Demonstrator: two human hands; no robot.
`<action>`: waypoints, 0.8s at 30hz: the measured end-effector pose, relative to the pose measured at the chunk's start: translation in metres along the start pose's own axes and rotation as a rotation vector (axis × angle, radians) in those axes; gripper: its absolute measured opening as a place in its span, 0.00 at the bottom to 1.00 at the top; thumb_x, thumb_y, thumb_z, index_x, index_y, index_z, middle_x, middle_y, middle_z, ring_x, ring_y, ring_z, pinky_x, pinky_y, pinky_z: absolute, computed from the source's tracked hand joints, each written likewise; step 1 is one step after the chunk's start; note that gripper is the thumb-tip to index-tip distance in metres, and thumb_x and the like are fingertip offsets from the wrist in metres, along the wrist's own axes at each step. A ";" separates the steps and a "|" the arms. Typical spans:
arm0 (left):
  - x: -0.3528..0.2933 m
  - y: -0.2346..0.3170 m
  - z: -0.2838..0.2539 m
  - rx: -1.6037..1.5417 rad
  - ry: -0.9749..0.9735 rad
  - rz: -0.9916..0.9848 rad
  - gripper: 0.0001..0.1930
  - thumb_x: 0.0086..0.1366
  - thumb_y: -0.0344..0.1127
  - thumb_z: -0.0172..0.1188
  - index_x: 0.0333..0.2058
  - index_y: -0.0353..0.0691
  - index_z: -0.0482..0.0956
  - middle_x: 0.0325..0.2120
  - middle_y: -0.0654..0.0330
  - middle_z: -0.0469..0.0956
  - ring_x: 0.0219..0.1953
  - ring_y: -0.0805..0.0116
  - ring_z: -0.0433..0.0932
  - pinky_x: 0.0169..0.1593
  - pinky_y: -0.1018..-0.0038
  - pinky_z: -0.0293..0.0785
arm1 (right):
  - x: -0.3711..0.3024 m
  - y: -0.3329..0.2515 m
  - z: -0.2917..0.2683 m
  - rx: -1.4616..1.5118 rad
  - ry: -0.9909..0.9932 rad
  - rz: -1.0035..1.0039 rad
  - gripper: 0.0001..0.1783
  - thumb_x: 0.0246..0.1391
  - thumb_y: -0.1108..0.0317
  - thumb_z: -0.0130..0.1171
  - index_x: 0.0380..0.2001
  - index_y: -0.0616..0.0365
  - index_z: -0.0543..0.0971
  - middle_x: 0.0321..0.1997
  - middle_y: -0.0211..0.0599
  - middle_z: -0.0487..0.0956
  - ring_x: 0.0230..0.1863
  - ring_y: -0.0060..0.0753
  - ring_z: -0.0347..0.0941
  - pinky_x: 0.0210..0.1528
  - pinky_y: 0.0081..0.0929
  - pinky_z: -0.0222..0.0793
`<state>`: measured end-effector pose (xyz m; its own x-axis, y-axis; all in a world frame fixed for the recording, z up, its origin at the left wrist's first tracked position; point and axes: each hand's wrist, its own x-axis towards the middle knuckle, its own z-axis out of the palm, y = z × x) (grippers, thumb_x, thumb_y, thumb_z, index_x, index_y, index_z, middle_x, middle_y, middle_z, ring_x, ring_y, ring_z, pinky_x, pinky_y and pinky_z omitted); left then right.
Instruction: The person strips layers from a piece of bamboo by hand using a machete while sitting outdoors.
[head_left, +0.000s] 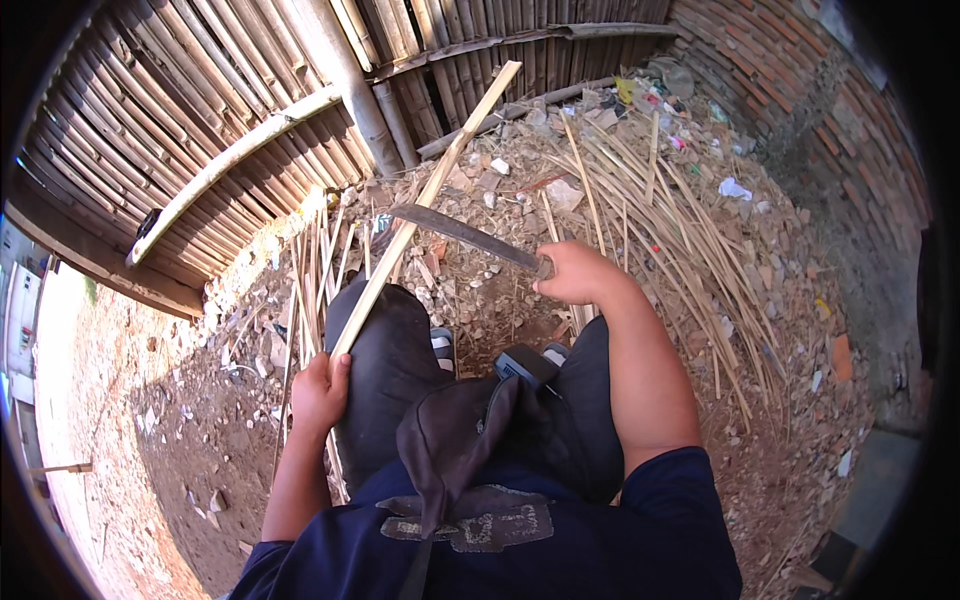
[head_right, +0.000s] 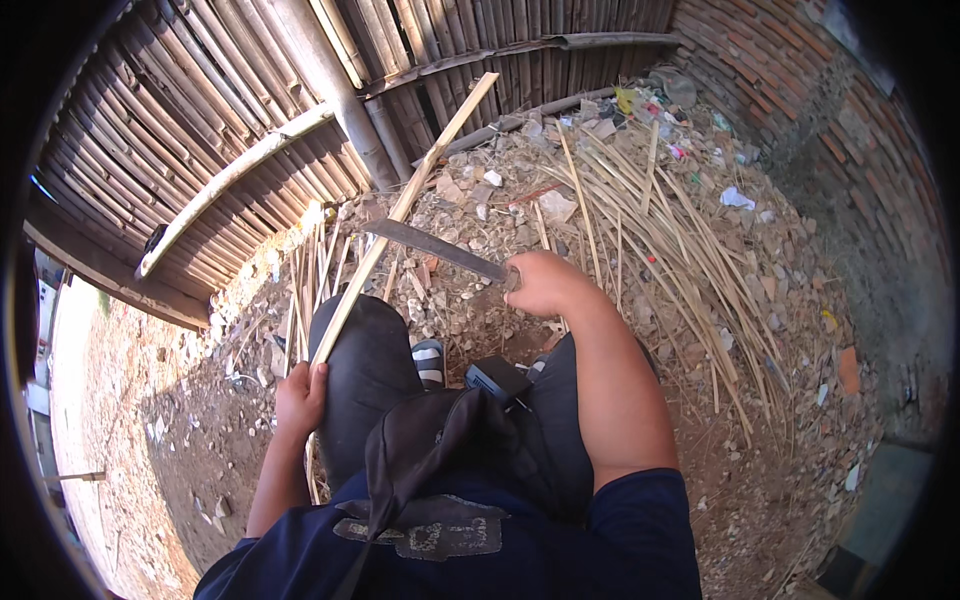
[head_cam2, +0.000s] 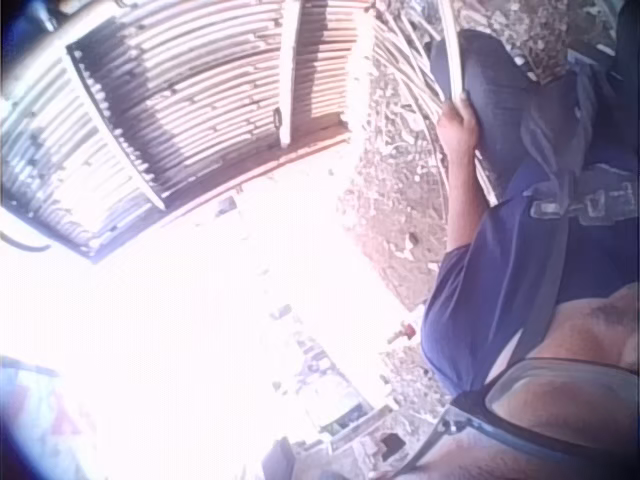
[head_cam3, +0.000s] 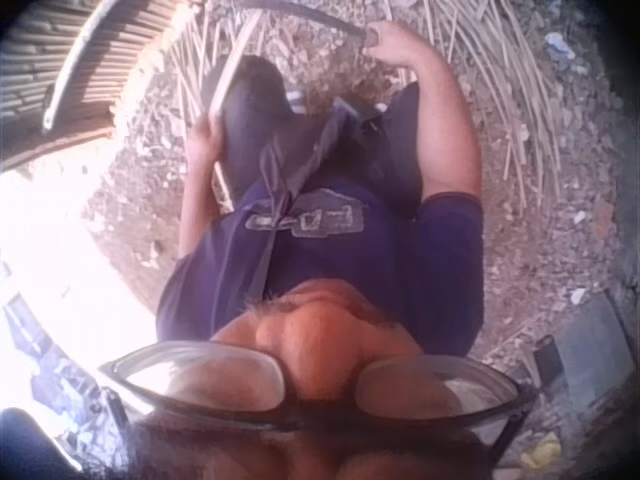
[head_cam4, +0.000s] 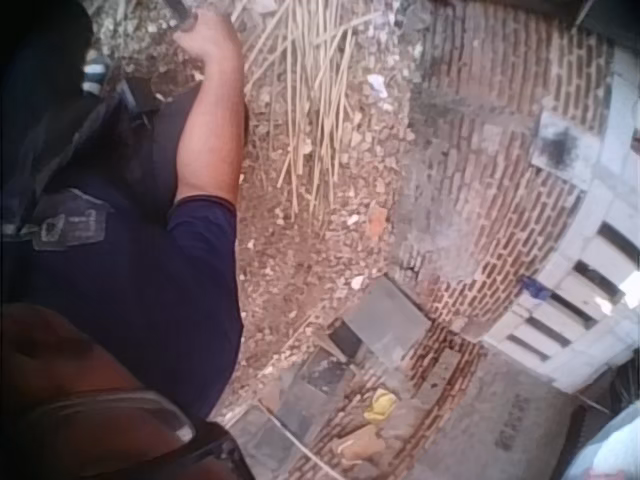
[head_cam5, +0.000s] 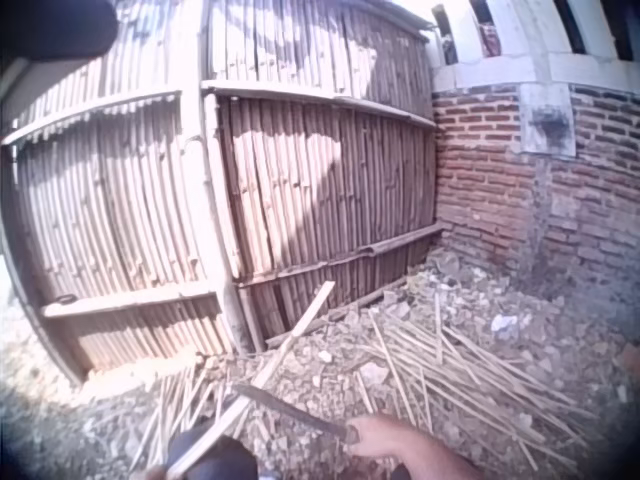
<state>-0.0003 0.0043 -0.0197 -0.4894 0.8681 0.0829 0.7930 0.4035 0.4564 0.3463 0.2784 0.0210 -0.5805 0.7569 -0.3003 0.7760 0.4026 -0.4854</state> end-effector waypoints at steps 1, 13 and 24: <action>0.000 -0.001 0.001 -0.003 -0.001 0.000 0.27 0.71 0.53 0.58 0.22 0.35 0.70 0.16 0.42 0.74 0.21 0.38 0.76 0.28 0.50 0.69 | 0.001 0.004 0.000 0.000 0.026 -0.028 0.28 0.49 0.58 0.69 0.53 0.56 0.81 0.45 0.52 0.84 0.49 0.53 0.81 0.53 0.43 0.76; -0.001 -0.002 0.001 -0.005 0.007 0.020 0.27 0.71 0.52 0.59 0.22 0.35 0.70 0.16 0.42 0.73 0.21 0.38 0.75 0.28 0.50 0.69 | -0.002 0.004 -0.005 0.016 0.004 -0.015 0.26 0.49 0.55 0.72 0.50 0.57 0.82 0.40 0.53 0.84 0.45 0.53 0.81 0.49 0.42 0.75; 0.000 -0.004 0.003 -0.025 0.010 0.015 0.26 0.71 0.52 0.60 0.22 0.35 0.69 0.15 0.43 0.73 0.20 0.41 0.74 0.28 0.52 0.69 | -0.001 0.003 -0.001 0.013 0.007 -0.011 0.25 0.50 0.54 0.71 0.47 0.58 0.82 0.43 0.52 0.84 0.48 0.54 0.81 0.51 0.44 0.75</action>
<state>-0.0023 0.0033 -0.0240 -0.4810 0.8712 0.0986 0.7912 0.3829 0.4768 0.3491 0.2794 0.0211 -0.5876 0.7557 -0.2890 0.7661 0.4048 -0.4991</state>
